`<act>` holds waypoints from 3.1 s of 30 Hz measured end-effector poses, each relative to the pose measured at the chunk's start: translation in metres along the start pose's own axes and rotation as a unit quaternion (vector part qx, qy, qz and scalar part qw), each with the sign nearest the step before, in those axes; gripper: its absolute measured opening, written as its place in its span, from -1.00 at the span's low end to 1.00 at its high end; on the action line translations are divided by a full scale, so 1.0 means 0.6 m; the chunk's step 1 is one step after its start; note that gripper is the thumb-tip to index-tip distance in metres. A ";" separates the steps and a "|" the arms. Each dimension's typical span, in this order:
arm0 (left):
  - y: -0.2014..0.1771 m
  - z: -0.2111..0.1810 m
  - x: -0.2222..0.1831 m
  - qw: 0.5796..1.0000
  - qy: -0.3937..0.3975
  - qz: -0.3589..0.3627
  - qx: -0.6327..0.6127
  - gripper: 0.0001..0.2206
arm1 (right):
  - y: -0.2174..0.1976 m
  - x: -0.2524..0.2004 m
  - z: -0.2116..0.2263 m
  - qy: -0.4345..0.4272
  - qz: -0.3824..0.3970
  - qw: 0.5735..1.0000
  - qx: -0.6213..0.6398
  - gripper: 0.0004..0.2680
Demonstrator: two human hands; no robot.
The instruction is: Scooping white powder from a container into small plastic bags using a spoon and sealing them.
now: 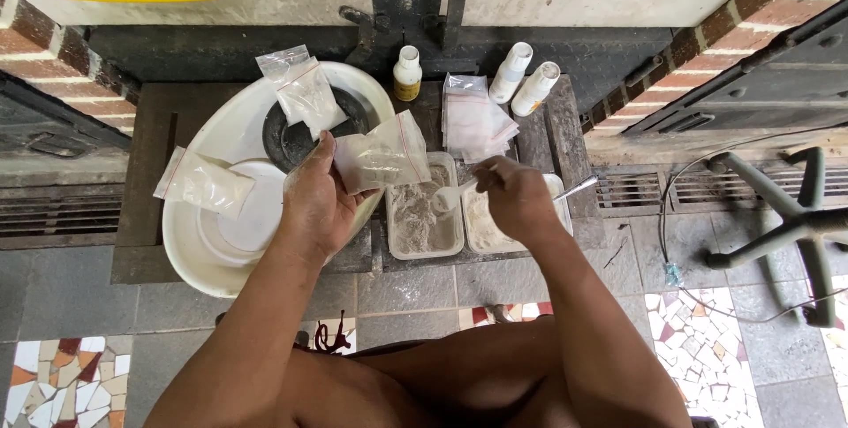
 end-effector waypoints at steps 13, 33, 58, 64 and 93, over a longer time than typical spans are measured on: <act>-0.048 0.030 0.056 0.999 -0.001 -0.032 0.024 -0.65 | -0.154 -0.042 0.035 -0.126 -0.129 0.926 0.331 -0.83; -0.035 0.073 0.045 0.996 -0.035 -0.004 0.077 -0.65 | -0.155 -0.063 0.076 -0.164 -0.171 0.916 0.323 -0.84; 0.013 -0.028 -0.011 0.998 0.001 0.001 -0.063 -0.58 | -0.035 -0.031 0.040 -0.246 -0.092 0.911 0.318 -0.78; 0.007 -0.024 -0.009 0.997 -0.003 0.004 -0.072 -0.53 | 0.090 -0.003 0.018 -0.038 0.114 0.992 0.026 -0.89; 0.015 -0.016 -0.004 0.998 -0.020 0.039 -0.051 -0.49 | 0.061 0.020 -0.020 0.091 0.044 0.992 0.071 -0.85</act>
Point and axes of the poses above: each hand's wrist, its own x-axis towards the middle knuckle, its own y-axis out of the palm, z = x × y, the point moved 9 cm from there along x, towards the middle knuckle, and after that the axes turned 1 degree about z, right-handed, at the moved point
